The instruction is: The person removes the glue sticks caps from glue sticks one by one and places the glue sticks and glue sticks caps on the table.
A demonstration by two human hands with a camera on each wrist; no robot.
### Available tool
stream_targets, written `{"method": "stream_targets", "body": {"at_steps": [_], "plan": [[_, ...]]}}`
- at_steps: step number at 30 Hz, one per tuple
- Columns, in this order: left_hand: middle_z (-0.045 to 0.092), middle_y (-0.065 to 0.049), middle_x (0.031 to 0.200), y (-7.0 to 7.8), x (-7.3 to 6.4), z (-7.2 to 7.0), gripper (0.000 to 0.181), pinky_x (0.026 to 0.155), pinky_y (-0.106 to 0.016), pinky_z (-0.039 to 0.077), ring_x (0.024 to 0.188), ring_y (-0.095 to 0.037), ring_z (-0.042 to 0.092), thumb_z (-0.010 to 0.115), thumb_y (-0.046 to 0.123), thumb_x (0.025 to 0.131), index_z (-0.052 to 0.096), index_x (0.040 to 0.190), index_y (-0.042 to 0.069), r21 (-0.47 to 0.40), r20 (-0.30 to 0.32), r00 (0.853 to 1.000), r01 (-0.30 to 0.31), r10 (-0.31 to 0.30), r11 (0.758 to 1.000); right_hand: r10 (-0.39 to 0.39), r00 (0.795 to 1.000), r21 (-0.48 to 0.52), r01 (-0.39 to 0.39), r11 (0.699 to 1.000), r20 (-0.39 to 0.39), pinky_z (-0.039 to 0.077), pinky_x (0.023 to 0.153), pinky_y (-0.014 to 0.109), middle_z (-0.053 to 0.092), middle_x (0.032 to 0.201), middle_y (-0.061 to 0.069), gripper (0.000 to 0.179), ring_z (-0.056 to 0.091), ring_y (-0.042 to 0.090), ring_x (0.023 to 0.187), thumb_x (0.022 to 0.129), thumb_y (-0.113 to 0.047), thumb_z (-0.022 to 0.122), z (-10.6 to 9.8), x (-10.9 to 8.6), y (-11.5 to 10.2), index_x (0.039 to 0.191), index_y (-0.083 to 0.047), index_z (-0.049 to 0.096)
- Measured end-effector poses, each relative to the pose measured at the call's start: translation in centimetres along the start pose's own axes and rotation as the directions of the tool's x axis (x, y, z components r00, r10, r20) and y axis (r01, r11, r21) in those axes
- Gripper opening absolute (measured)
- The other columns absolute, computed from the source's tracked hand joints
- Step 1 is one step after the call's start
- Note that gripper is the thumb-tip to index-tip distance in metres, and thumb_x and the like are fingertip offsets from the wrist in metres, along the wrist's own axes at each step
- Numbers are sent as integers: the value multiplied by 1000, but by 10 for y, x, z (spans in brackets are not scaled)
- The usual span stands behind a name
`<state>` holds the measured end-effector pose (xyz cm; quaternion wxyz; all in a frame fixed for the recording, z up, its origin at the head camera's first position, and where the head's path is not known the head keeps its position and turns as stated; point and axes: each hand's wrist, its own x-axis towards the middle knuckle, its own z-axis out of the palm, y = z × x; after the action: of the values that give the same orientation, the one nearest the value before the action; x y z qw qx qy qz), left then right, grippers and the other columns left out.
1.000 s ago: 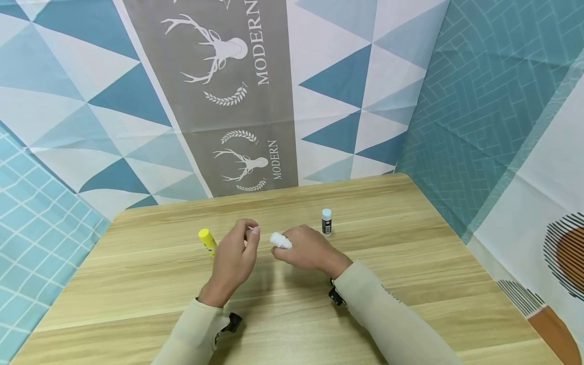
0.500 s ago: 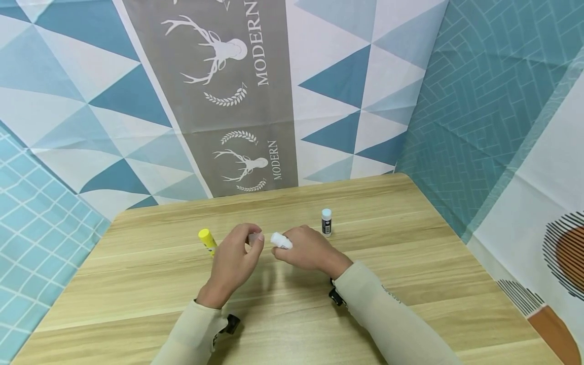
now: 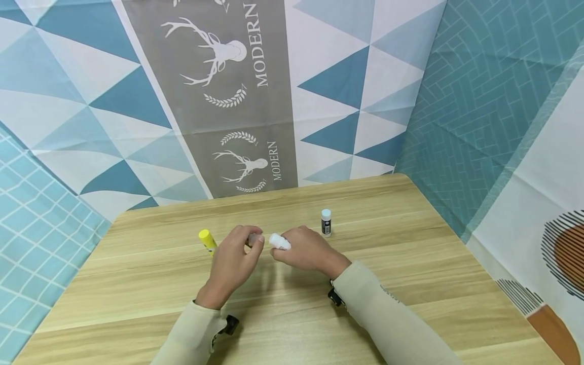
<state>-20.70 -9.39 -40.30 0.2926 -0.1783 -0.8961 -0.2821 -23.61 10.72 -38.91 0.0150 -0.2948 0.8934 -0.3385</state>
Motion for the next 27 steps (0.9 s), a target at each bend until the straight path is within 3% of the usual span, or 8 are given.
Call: {"method": "stream_targets", "body": {"at_steps": [7,11,15,22,27], "plan": [[60,3,86,-2,-2,0,17,54,-27,45,67,-12,62,65,22,96,75,108,17,10,24,1000,4,-5,1000,-51,998,-65,52,997,25,28,48,23,32,52,-14,40,30,1,48,88,-32,63,9,1,0,59,-21,39],[60,3,89,-3,-2,-1,21,54,-25,44,66,-8,57,61,21,99,75,113,17,10,32,999,-5,5,1000,-40,999,-73,42,996,28,28,48,23,32,52,-14,41,30,1,48,89,-34,64,10,2,-1,59,-21,39],[61,2,91,-5,-1,-1,22,54,-27,46,70,-10,63,63,21,97,73,116,15,13,38,999,-3,2,1000,-40,999,-81,42,996,23,30,48,23,33,52,-14,40,31,1,48,88,-33,64,10,2,0,59,-21,39],[66,1,96,-6,-1,0,21,59,-30,49,78,-14,68,70,21,91,67,110,12,4,63,997,36,-37,999,-50,999,-65,51,997,17,30,48,24,34,52,-15,39,33,1,48,88,-33,65,11,1,3,60,-21,41],[67,1,93,-6,-2,1,18,57,-29,48,75,-13,66,71,22,90,70,105,12,18,61,998,22,-23,1000,-46,999,-58,47,997,18,32,49,24,36,53,-15,39,34,0,49,90,-34,66,12,0,5,61,-21,42]]}}
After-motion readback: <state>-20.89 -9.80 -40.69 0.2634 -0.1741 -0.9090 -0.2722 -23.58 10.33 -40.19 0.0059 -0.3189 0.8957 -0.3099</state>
